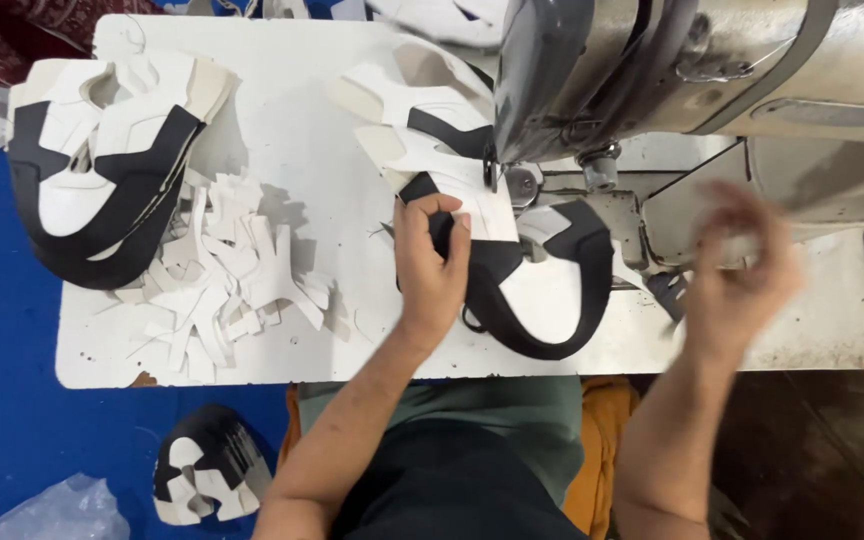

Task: The person aligns white and black shoe parts under a sewing machine needle and stitches them together. They repeatedly pick up shoe components, position them for sewing, and use scissors to trim excess material from the finished seams.

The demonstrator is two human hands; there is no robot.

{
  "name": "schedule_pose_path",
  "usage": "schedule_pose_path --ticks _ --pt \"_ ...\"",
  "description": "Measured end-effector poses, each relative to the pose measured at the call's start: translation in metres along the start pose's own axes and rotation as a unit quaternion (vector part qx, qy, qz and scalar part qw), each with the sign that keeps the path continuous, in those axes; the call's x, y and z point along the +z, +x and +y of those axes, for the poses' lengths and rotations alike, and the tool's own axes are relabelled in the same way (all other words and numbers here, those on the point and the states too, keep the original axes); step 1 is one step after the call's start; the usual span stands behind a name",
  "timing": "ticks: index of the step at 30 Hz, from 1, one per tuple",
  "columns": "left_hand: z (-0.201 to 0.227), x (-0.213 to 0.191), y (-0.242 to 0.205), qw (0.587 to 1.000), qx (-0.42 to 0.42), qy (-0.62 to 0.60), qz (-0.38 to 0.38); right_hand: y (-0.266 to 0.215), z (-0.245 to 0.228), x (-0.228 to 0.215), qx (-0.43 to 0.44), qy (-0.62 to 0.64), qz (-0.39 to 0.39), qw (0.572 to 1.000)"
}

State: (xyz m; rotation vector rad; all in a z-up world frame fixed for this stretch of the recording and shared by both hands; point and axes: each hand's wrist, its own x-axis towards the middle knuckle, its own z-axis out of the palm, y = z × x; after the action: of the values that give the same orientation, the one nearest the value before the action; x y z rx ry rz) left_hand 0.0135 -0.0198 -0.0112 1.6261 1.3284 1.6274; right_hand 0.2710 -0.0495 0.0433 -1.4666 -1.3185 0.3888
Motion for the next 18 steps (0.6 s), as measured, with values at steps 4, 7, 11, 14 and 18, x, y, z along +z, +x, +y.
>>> schedule_pose_path --ticks 4,7,11,14,18 --pt "-0.002 0.000 0.003 1.000 -0.013 -0.014 0.023 0.025 0.048 -0.057 -0.295 -0.214 0.158 0.918" --pt "-0.005 0.000 0.002 0.998 -0.046 -0.039 0.024 0.031 0.108 -0.089 -0.297 -0.390 0.187 0.851" --pt "-0.009 0.006 0.006 0.998 -0.031 -0.035 0.035 0.018 0.176 -0.109 -0.138 -0.443 0.127 0.877" --pt "-0.009 0.008 0.004 0.998 -0.033 -0.036 0.039 0.024 0.165 -0.100 -0.220 -0.443 0.138 0.858" --pt "-0.008 0.006 0.006 0.998 -0.036 -0.040 0.041 0.018 0.161 -0.097 -0.191 -0.410 0.141 0.881"
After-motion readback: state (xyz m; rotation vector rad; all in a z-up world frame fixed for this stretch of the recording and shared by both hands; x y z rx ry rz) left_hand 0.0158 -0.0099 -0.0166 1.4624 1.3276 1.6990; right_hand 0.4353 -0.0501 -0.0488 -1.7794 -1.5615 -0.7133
